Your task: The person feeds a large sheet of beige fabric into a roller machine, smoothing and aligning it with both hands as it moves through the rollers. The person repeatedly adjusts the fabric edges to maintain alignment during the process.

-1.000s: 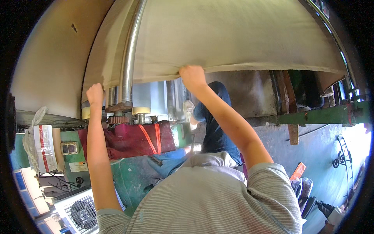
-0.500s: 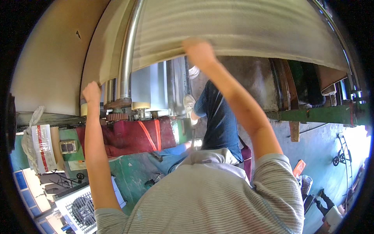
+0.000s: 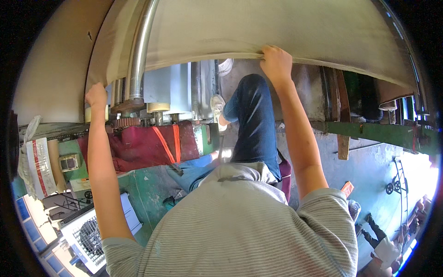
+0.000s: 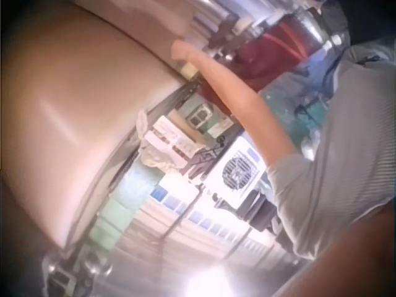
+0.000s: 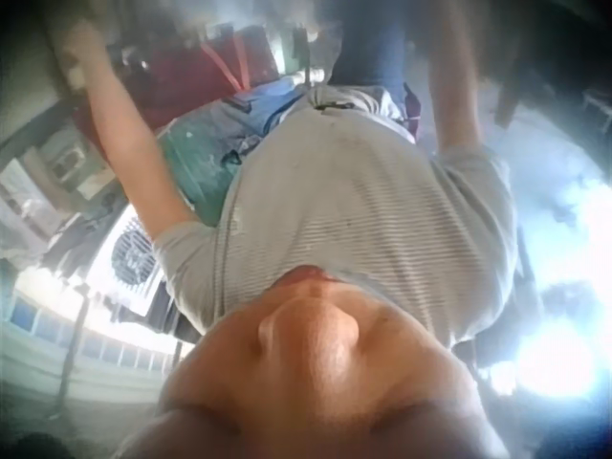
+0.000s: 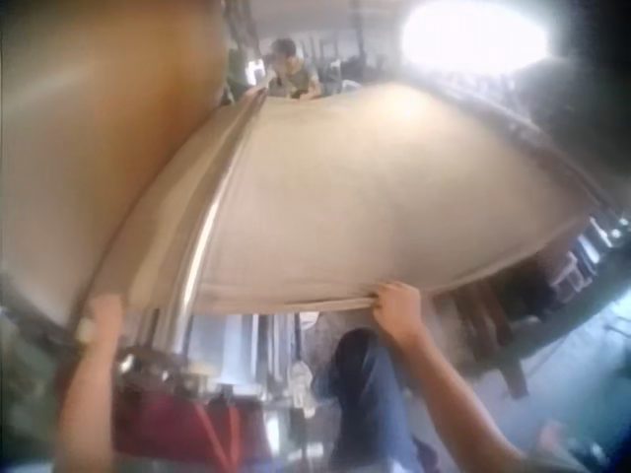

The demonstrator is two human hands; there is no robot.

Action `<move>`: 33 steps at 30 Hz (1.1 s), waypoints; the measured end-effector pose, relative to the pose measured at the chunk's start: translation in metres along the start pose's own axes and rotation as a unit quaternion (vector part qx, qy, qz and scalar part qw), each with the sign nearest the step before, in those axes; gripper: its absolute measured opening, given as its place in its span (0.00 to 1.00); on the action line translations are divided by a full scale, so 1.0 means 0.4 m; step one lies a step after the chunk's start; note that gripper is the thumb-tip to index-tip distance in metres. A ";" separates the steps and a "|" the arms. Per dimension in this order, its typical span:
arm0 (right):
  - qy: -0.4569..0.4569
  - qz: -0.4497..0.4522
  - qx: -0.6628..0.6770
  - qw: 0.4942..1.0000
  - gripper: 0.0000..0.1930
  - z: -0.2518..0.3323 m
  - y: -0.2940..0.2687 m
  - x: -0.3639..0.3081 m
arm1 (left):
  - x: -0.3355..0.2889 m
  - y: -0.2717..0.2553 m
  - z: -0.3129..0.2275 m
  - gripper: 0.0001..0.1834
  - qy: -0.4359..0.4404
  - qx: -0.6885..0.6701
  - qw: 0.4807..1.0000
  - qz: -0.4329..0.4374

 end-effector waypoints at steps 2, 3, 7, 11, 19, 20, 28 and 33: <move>0.000 0.011 0.015 1.000 0.06 0.033 0.014 -0.001 | 0.000 -0.017 -0.012 0.06 0.018 -0.003 0.999 -0.040; 0.000 0.022 0.012 1.000 0.06 0.048 0.021 0.001 | -0.002 -0.060 -0.031 0.07 0.043 -0.006 0.998 -0.051; -0.027 0.022 0.044 0.998 0.06 0.102 0.044 0.003 | 0.009 -0.054 -0.038 0.08 0.058 -0.009 0.997 -0.049; -0.050 0.003 0.049 0.998 0.07 0.159 0.055 0.023 | 0.010 -0.027 -0.023 0.09 0.036 -0.001 0.999 -0.012; -0.087 0.011 0.064 0.994 0.06 0.290 0.064 0.071 | 0.015 -0.019 -0.005 0.10 0.008 -0.027 1.000 -0.005; -0.097 0.014 0.061 0.993 0.06 0.306 0.069 0.076 | 0.014 -0.033 -0.012 0.10 0.021 -0.019 1.000 -0.008; -0.200 0.009 0.044 0.979 0.15 0.289 0.030 0.139 | 0.019 0.062 0.026 0.13 -0.039 -0.035 0.997 0.059; -0.065 0.010 -0.061 0.996 0.14 -0.008 -0.013 0.200 | 0.004 -0.021 0.022 0.12 -0.034 -0.046 0.998 0.012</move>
Point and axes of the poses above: each hand's wrist, its own x-axis towards the middle knuckle, its own y-axis out of the palm, z = x × y, the point moved 5 cm from there along x, towards the middle knuckle, and after that the axes turned 8 degrees about x, right-handed, at the moved point
